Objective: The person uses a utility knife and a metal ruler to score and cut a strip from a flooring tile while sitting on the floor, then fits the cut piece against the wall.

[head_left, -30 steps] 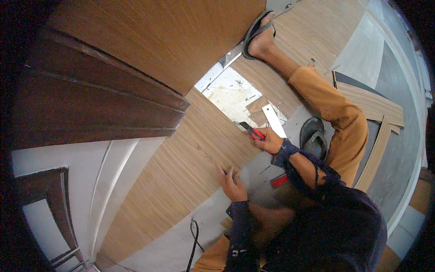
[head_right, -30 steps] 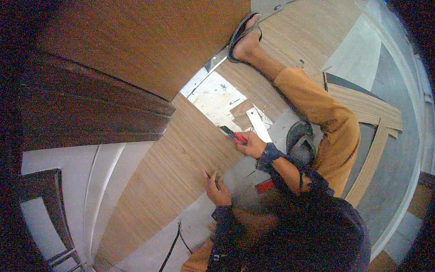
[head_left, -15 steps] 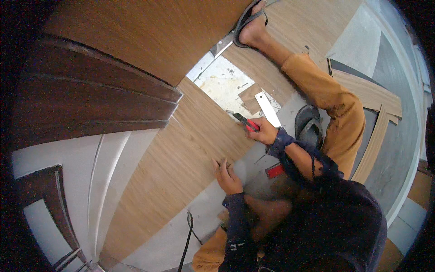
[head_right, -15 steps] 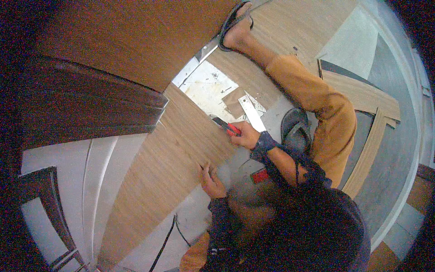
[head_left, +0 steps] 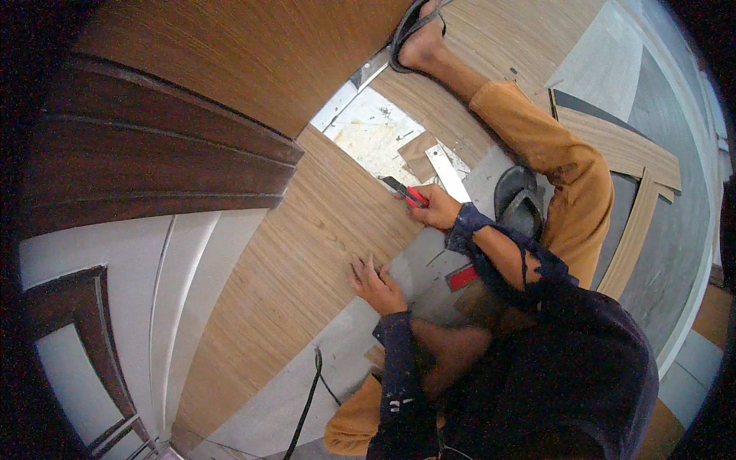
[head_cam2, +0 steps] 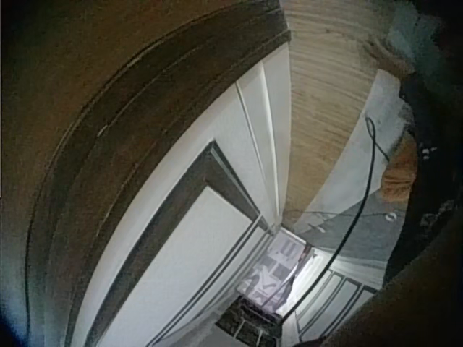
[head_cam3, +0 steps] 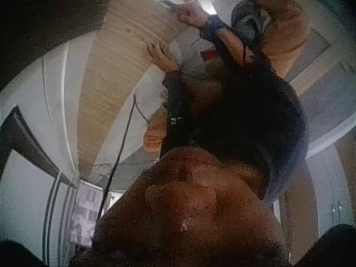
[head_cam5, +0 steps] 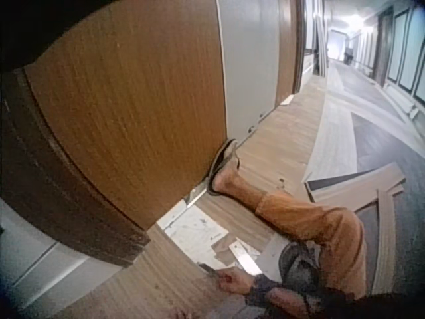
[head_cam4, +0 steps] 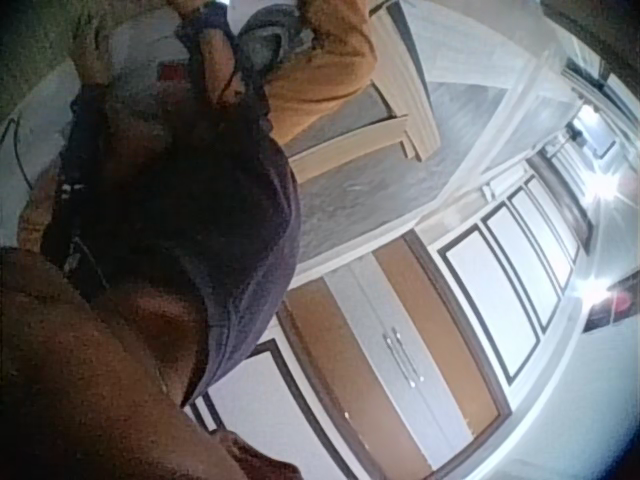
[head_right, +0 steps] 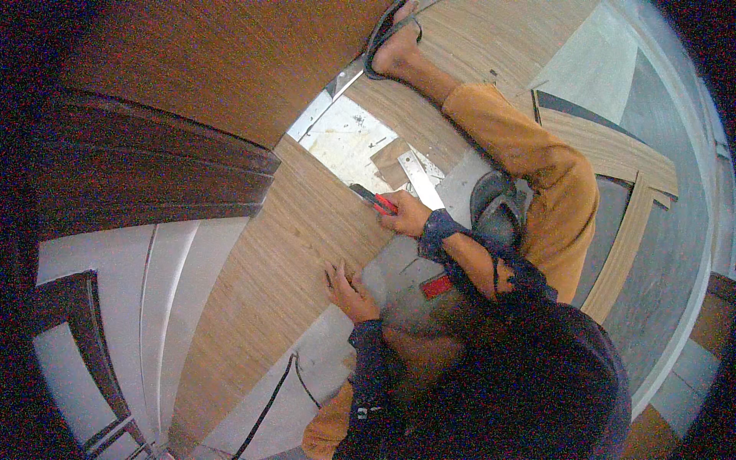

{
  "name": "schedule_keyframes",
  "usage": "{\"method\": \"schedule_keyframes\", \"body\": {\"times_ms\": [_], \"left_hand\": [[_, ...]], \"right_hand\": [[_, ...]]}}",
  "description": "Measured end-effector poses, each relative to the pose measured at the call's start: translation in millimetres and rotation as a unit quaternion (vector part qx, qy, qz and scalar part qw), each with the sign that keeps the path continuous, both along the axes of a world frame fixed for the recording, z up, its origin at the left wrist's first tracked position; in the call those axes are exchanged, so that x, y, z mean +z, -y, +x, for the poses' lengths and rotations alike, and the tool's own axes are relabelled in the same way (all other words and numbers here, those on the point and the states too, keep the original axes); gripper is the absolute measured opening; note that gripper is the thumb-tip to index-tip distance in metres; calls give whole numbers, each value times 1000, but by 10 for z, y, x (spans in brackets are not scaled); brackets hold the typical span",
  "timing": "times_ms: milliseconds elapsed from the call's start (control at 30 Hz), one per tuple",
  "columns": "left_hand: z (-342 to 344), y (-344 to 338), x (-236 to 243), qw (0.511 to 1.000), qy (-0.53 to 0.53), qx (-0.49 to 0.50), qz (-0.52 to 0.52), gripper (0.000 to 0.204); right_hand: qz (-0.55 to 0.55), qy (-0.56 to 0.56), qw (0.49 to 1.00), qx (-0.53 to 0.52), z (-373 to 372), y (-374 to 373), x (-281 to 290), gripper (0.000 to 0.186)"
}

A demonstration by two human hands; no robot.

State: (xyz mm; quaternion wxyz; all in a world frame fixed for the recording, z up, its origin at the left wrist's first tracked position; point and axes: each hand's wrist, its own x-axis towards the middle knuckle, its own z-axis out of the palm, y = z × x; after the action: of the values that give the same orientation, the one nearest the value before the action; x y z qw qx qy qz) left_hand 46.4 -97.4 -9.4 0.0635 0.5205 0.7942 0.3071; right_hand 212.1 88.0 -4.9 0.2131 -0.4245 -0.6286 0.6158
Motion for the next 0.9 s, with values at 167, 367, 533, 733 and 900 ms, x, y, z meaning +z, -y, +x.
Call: {"method": "schedule_keyframes", "body": {"times_ms": [167,367,533,733,900], "left_hand": [[15,17,-39,999,-25,15,-21,41],[-17,19,62,999,-1,16,-52,53],[-79,51,-53,999,19,13,-47,58],[-86,108,31,998,-11,33,-54,58],[-229,150,-8,996,10,38,-84,58]], "right_hand": [[6,1,1000,13,-14,-14,-10,32],[9,42,998,47,18,-43,95,21],[-39,24,999,29,-38,-9,162,14],[46,38,997,38,-18,19,34,18],[121,177,967,137,-114,-106,203,27]]}}
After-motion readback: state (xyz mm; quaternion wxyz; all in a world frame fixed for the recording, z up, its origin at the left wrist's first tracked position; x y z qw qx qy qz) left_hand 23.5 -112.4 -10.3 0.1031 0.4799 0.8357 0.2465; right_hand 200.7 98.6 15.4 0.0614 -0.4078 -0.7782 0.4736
